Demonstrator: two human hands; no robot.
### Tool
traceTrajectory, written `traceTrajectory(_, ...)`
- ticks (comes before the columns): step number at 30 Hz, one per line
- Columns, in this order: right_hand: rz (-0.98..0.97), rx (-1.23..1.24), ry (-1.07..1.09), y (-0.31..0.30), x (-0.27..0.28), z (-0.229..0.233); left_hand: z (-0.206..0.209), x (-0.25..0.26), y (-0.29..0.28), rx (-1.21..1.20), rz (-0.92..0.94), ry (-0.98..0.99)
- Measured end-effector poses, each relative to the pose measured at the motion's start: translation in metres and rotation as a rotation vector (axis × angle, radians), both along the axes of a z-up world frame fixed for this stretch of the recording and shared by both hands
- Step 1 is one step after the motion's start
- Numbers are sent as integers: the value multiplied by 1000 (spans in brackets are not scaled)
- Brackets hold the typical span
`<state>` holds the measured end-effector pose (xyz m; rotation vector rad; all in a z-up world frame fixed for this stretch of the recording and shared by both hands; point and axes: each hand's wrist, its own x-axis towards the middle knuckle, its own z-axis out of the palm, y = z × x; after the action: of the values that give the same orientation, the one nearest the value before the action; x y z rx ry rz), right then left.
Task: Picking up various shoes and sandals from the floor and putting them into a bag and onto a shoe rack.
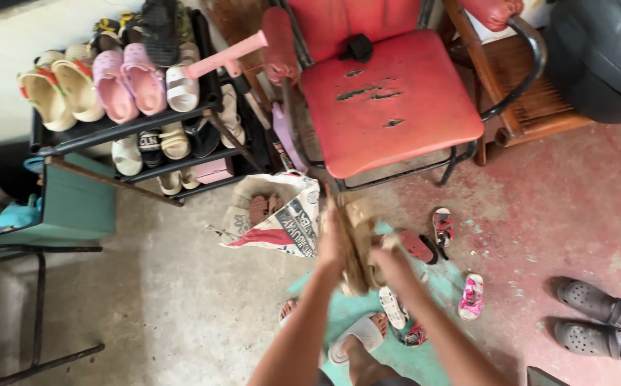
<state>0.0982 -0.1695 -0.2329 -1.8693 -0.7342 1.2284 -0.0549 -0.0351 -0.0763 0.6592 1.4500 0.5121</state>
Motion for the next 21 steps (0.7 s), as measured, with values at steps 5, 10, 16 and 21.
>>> traceTrajectory(5, -267, -63, 468, 40, -36, 218, 35, -52, 8, -18, 5, -348)
traceTrajectory(10, -537, 80, 477, 31, -21, 131, -10, -93, 31, 167, 17, -221)
traceTrajectory(16, 293, -323, -367, 33, -90, 191, 24, -98, -6, 39, 13, -173)
traceTrajectory(21, -220, -258, 835, 1, -57, 212, 5, -124, -6, 39, -161, -183)
